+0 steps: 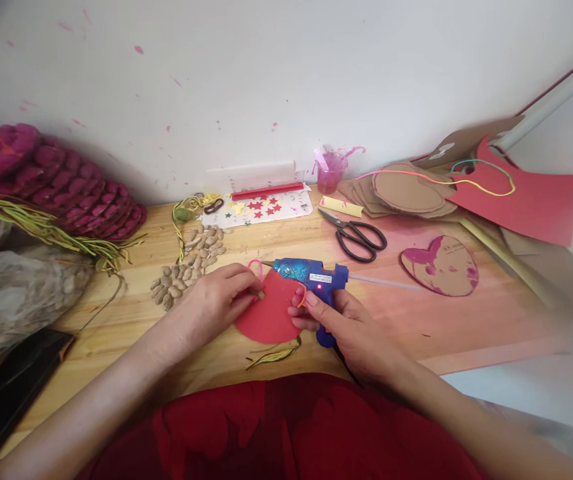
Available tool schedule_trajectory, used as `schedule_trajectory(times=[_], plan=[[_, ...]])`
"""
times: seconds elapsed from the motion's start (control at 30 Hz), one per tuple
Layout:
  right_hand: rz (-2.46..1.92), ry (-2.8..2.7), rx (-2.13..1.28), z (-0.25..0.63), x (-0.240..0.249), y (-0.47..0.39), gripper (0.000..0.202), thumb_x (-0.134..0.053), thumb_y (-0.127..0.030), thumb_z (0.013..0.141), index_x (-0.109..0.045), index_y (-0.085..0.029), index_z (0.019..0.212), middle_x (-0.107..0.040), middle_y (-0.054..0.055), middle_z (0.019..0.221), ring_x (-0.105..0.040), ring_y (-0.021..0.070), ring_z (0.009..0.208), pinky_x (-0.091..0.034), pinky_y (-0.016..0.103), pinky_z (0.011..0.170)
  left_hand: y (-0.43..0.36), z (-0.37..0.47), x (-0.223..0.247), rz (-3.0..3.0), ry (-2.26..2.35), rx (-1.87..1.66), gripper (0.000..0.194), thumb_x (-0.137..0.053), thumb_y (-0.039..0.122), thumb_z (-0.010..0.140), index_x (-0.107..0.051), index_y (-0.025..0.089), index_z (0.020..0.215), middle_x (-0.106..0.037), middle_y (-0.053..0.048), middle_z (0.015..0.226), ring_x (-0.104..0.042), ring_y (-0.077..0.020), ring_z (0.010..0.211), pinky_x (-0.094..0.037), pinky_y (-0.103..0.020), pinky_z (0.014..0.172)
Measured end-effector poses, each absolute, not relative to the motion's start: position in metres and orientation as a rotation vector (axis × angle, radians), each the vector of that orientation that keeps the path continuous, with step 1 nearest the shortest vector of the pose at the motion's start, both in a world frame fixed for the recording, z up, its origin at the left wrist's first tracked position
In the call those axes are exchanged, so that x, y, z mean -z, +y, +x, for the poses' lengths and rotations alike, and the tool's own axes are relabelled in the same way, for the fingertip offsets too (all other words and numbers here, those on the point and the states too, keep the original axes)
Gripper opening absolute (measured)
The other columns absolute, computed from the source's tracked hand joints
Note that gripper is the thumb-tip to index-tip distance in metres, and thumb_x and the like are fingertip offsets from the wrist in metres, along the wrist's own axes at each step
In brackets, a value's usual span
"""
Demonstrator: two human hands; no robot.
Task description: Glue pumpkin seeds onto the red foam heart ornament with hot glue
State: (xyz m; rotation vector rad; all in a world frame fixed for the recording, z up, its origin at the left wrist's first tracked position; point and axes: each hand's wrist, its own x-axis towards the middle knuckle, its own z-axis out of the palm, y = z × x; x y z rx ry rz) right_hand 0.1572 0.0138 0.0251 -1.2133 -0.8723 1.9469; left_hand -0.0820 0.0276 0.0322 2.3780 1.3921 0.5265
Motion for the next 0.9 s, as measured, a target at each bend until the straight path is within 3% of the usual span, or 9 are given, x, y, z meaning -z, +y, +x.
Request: schedule_trajectory(times=[0.2,0.33,0.47,0.73,0.9], plan=[[-1.089,-0.735,-2.005,0.153,-0.026,0.009,0.027,-0.078,-0.045,0.078,-0.071,-0.024,0.092,-0.072,0.002,0.090,-0.072,0.0201,0.084,-0.057,0.040,0.088,0.032,-0.084,-0.031,2.277,1.240,-0.621,0.023,-0.055,0.003,0.086,-0.064,0.020,0.098,-0.065,-0.004,0.104,-0.063,-0.0152,0.096,-0.050,-0.028,0.087],[-1.124,-0.837,-1.923,0.157,-0.030,0.012,0.026,-0.075,-0.045,0.081,-0.070,-0.023,0.095,-0.072,0.004,0.094,-0.070,0.0214,0.087,-0.056,0.041,0.088,0.030,-0.096,-0.042,2.265,1.438,-0.477,0.018,-0.064,0.016,0.086,-0.065,0.023,0.103,-0.064,-0.004,0.102,-0.063,-0.0190,0.092,-0.050,-0.033,0.084],[-1.166,-0.854,-1.893,0.160,-0.032,0.014,0.026,-0.076,-0.044,0.081,-0.070,-0.023,0.095,-0.072,0.005,0.095,-0.069,0.0210,0.087,-0.056,0.041,0.088,0.029,-0.102,-0.043,2.193,1.580,-0.218,0.030,-0.074,0.029,0.079,-0.063,0.022,0.106,-0.062,-0.003,0.096,-0.062,-0.0190,0.079,-0.049,-0.032,0.071],[-1.185,-0.834,-1.941,0.163,-0.028,0.011,0.027,-0.076,-0.046,0.080,-0.072,-0.021,0.091,-0.074,0.005,0.091,-0.071,0.0215,0.086,-0.054,0.042,0.092,0.032,-0.092,-0.035,2.349,1.481,-0.428,0.014,-0.061,0.016,0.089,-0.064,0.021,0.102,-0.060,-0.006,0.102,-0.060,-0.0206,0.092,-0.050,-0.037,0.084],[-1.176,-0.799,-1.958,0.163,-0.028,0.011,0.027,-0.077,-0.046,0.079,-0.072,-0.021,0.088,-0.073,0.005,0.089,-0.071,0.0213,0.084,-0.057,0.041,0.087,0.033,-0.082,-0.026,2.436,1.260,-0.617,0.019,-0.050,0.015,0.097,-0.066,0.021,0.104,-0.063,-0.007,0.105,-0.059,-0.0185,0.099,-0.050,-0.034,0.088]])
